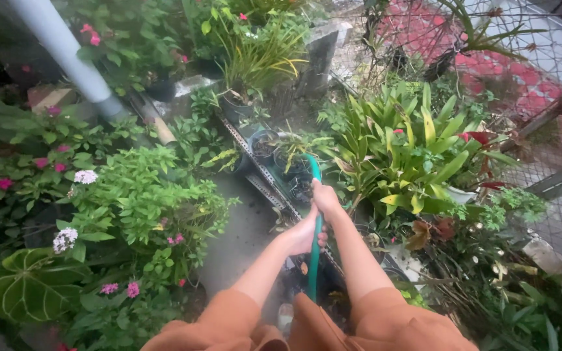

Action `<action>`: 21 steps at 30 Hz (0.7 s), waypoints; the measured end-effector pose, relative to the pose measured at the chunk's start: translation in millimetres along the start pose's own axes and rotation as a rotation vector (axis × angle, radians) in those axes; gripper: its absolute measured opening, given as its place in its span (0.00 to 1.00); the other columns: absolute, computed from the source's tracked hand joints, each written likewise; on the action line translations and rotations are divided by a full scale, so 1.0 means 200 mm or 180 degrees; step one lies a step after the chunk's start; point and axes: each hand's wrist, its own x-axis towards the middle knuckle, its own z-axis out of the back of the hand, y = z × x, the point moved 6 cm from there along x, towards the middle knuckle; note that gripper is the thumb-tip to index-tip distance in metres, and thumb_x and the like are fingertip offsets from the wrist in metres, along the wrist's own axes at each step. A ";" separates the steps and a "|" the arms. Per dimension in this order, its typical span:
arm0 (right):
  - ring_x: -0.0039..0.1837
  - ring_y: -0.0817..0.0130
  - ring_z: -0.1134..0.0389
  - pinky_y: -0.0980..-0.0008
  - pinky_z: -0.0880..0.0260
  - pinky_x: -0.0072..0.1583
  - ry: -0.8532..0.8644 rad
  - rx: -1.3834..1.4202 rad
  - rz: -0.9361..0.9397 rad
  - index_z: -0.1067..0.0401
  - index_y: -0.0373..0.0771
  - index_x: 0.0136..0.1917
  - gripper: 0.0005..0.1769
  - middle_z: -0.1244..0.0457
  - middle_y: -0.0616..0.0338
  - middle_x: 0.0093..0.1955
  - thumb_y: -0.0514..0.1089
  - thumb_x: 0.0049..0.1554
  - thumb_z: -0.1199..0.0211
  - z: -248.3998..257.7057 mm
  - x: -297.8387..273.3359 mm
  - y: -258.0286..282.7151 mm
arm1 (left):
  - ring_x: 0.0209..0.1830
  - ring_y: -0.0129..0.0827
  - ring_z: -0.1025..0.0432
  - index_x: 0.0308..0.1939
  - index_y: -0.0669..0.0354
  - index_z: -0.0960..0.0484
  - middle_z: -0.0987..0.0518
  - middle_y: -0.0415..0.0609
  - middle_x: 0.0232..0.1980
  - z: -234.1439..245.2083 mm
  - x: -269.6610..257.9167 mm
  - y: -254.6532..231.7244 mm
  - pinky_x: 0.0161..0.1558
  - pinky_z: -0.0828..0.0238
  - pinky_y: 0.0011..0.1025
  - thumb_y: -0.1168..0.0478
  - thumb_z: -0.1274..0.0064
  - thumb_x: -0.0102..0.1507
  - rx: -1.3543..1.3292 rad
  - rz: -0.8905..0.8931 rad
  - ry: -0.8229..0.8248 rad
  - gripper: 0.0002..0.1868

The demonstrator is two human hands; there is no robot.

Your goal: Watering various potted plants in an outdoor garden area using a hose.

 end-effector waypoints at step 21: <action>0.36 0.59 0.34 0.55 0.34 0.43 -0.0034 -0.0031 -0.0279 0.28 0.28 0.42 0.32 0.34 0.49 0.35 0.61 0.64 0.50 0.01 -0.01 0.02 | 0.23 0.29 0.42 0.32 0.50 0.39 0.40 0.37 0.23 0.02 0.04 -0.01 0.32 0.40 0.31 0.16 0.80 0.63 -0.0082 0.0099 -0.0006 0.41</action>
